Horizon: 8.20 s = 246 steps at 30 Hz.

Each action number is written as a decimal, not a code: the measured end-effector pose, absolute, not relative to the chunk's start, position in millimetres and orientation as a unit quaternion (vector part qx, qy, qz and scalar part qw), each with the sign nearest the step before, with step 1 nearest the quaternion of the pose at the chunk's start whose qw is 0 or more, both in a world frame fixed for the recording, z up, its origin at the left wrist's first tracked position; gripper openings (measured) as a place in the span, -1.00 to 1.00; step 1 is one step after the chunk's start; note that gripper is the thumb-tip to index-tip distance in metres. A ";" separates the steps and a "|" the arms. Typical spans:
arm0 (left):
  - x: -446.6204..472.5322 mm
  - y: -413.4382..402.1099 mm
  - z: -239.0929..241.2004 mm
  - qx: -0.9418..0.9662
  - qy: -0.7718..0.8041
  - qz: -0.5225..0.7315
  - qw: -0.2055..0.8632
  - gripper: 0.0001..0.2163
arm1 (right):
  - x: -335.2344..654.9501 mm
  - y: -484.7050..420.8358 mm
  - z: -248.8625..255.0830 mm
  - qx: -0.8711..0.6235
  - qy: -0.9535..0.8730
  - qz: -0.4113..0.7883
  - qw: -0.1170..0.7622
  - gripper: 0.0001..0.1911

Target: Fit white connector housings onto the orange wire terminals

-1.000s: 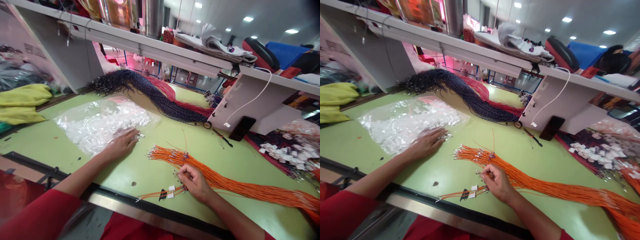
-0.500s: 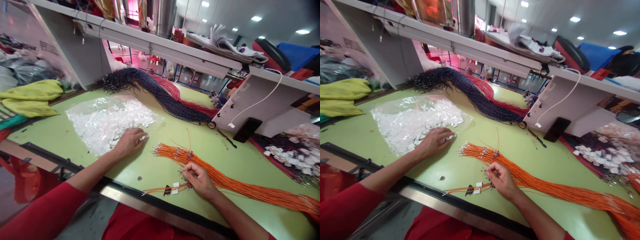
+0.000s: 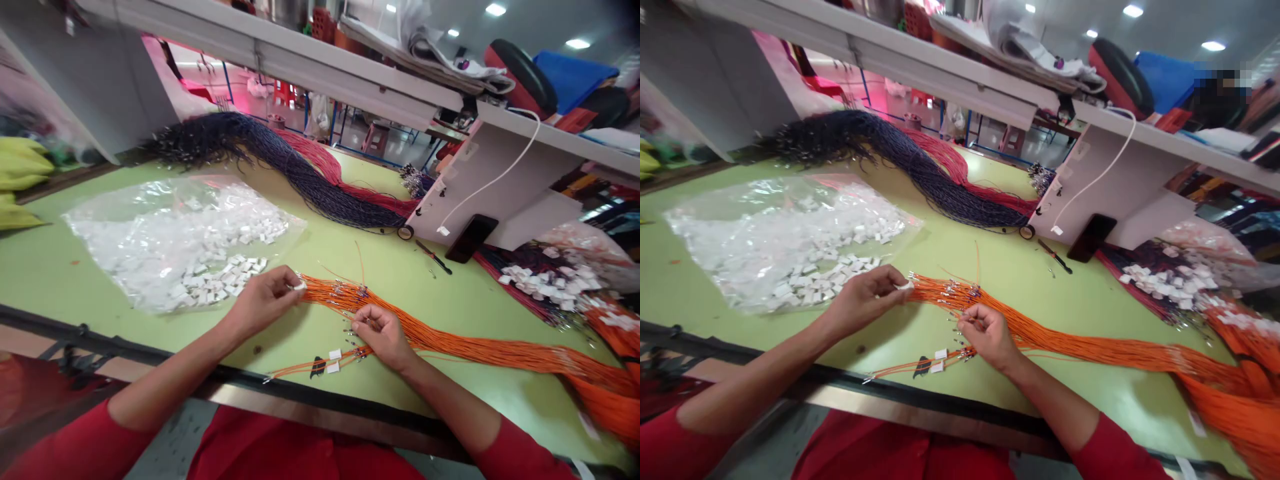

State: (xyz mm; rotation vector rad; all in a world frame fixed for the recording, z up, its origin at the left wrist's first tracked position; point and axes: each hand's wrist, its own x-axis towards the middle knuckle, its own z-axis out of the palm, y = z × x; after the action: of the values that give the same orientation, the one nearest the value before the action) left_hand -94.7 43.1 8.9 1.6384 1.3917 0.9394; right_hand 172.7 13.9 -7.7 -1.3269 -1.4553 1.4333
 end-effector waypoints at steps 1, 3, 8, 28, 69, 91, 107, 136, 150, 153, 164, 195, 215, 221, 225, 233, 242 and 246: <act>-82.2 34.3 8.1 0.613 0.518 0.385 0.455 -0.83 | 172.7 14.1 -6.4 -0.518 -0.556 0.552 0.344 -0.71; -59.2 19.4 5.9 0.563 0.486 0.399 0.536 -0.84 | 173.1 13.8 -3.8 -0.524 -0.553 0.553 0.339 -0.73; -28.7 4.6 0.8 0.444 0.442 0.419 0.657 -0.83 | 173.3 10.2 1.0 -0.516 -0.566 0.552 0.331 -0.79; -22.0 -3.9 2.0 0.300 0.438 0.438 0.726 -0.68 | 170.1 6.7 8.4 -0.523 -0.601 0.531 0.290 -0.80; -18.4 -22.2 -9.9 0.481 0.478 0.408 0.611 -0.84 | 174.3 5.8 -3.0 -0.461 -0.653 0.512 0.314 -0.74; -170.2 74.2 -21.5 0.724 0.668 0.167 0.032 -0.53 | 173.7 9.0 -9.2 -0.457 -0.618 0.549 0.329 -0.73; -116.0 16.7 -14.5 0.709 0.565 0.401 0.135 -0.74 | 177.6 9.1 -12.8 -0.451 -0.645 0.522 0.330 -0.74; -113.8 39.5 2.3 0.764 0.600 0.237 0.013 -0.85 | 182.9 27.3 -17.1 -0.452 -0.620 0.540 0.347 -0.69; -36.6 10.3 3.9 0.445 0.448 0.444 0.636 -0.78 | 177.3 19.6 -6.6 -0.464 -0.638 0.503 0.352 -0.76; -27.0 7.0 4.5 0.387 0.424 0.431 0.697 -0.77 | 176.4 17.7 -2.0 -0.467 -0.641 0.495 0.354 -0.79; -16.9 -2.8 2.5 0.335 0.393 0.392 0.761 -0.73 | 176.3 15.2 -2.1 -0.482 -0.614 0.496 0.380 -0.80; -24.2 -12.0 -1.5 0.694 0.466 0.315 0.450 -0.87 | 193.8 30.1 11.6 -0.518 -0.603 0.486 0.363 -0.68; -7.8 -0.9 -6.1 0.512 0.412 0.371 0.656 -0.75 | 182.7 18.4 2.1 -0.447 -0.546 0.634 0.316 -0.61; -10.4 0.7 -5.8 0.455 0.436 0.401 0.665 -0.77 | 181.6 19.3 -3.0 -0.430 -0.521 0.655 0.339 -0.61; -15.7 0.9 -1.1 0.435 0.451 0.421 0.656 -0.80 | 182.7 19.2 -5.8 -0.423 -0.524 0.651 0.350 -0.71; -21.2 -6.1 6.2 0.393 0.459 0.435 0.668 -0.76 | 184.5 18.6 -5.2 -0.406 -0.575 0.629 0.331 -0.74; -22.8 -10.8 4.3 0.355 0.449 0.428 0.700 -0.72 | 181.0 15.6 2.9 -0.440 -0.608 0.571 0.332 -0.78; -24.2 -12.9 2.7 0.339 0.442 0.414 0.720 -0.70 | 179.8 14.9 2.3 -0.459 -0.600 0.563 0.335 -0.79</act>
State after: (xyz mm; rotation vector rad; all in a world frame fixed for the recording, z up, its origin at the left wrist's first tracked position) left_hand -24.2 -12.9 2.7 0.7481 0.9759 0.9150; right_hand 179.8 14.9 2.3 -1.1984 -1.5651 1.4699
